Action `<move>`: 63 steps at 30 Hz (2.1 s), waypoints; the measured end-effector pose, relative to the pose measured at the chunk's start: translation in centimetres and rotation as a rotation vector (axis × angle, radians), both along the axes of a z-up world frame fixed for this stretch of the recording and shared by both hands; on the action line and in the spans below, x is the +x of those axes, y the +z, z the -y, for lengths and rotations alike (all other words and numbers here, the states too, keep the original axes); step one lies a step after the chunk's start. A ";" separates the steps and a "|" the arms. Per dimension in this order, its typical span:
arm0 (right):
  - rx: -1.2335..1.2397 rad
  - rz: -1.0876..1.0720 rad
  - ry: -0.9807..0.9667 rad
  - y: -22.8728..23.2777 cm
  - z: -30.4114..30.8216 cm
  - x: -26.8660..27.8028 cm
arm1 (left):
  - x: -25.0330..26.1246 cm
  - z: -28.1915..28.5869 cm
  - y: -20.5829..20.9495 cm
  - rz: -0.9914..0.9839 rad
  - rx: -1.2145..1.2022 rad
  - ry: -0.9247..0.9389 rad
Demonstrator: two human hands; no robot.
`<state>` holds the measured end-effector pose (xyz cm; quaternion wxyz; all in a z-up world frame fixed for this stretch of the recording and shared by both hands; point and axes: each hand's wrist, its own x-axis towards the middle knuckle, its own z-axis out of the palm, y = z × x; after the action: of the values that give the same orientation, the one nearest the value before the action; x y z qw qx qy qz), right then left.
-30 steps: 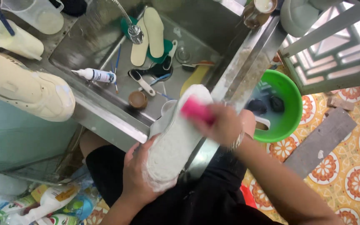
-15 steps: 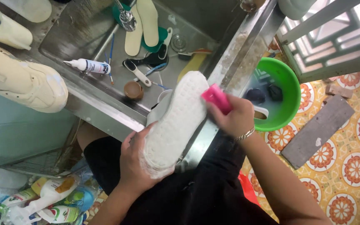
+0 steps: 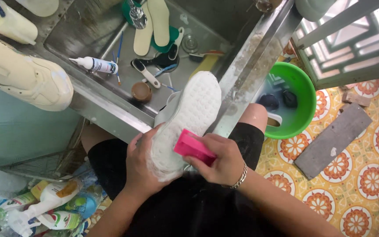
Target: Clean white shoes using a brush, soap, and water in a sink.
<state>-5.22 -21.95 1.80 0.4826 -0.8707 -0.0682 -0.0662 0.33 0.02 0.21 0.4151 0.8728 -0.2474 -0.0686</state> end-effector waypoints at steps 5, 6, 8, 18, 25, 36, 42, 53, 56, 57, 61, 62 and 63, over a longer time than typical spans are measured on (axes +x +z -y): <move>-0.074 -0.392 -0.326 -1.3 4.0 3.2 | -1.0 0.1 -0.5 0.026 0.042 0.020; -0.272 -0.532 -0.455 0.0 4.3 4.4 | -0.8 0.4 -0.6 0.019 0.065 0.004; -0.048 -0.275 -0.260 -1.8 2.0 1.4 | -0.5 0.3 -0.8 0.046 0.018 0.009; -0.311 0.099 -0.519 -6.3 16.5 8.4 | 2.2 -0.9 0.2 0.158 0.059 0.011; -0.490 0.142 -0.539 -1.3 26.1 18.3 | 3.9 -3.1 0.2 0.564 0.525 -0.139; -0.858 -0.155 -0.493 -3.9 28.7 26.2 | 3.4 -3.2 -3.1 0.203 0.208 -0.067; -0.718 -0.276 -0.566 -1.6 28.4 26.4 | 2.8 -2.5 -1.6 0.323 -0.005 0.136; 1.066 -0.353 -0.401 0.0 19.4 14.9 | 4.2 -2.4 -1.1 0.116 0.058 0.118; 0.976 -0.302 -0.312 -5.4 15.2 9.3 | 3.7 -2.4 -0.5 0.131 0.057 0.104; 0.863 -0.229 -0.281 -8.0 14.8 7.3 | 3.8 -2.2 -0.3 0.120 0.072 0.091; 0.282 -0.209 -0.231 -7.0 5.4 4.0 | 4.0 -2.2 -0.3 0.094 0.092 0.072; 0.127 -0.103 -0.160 -5.8 3.7 4.1 | 4.0 -2.0 -0.2 0.100 0.105 0.051; -0.027 0.003 -0.088 -4.6 2.0 4.1 | 4.1 -1.8 -0.2 0.106 0.117 0.031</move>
<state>-1.11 -23.96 -2.82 0.4672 -0.8792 -0.0314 -0.0876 4.48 1.84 0.04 0.3508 0.9016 -0.2511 -0.0303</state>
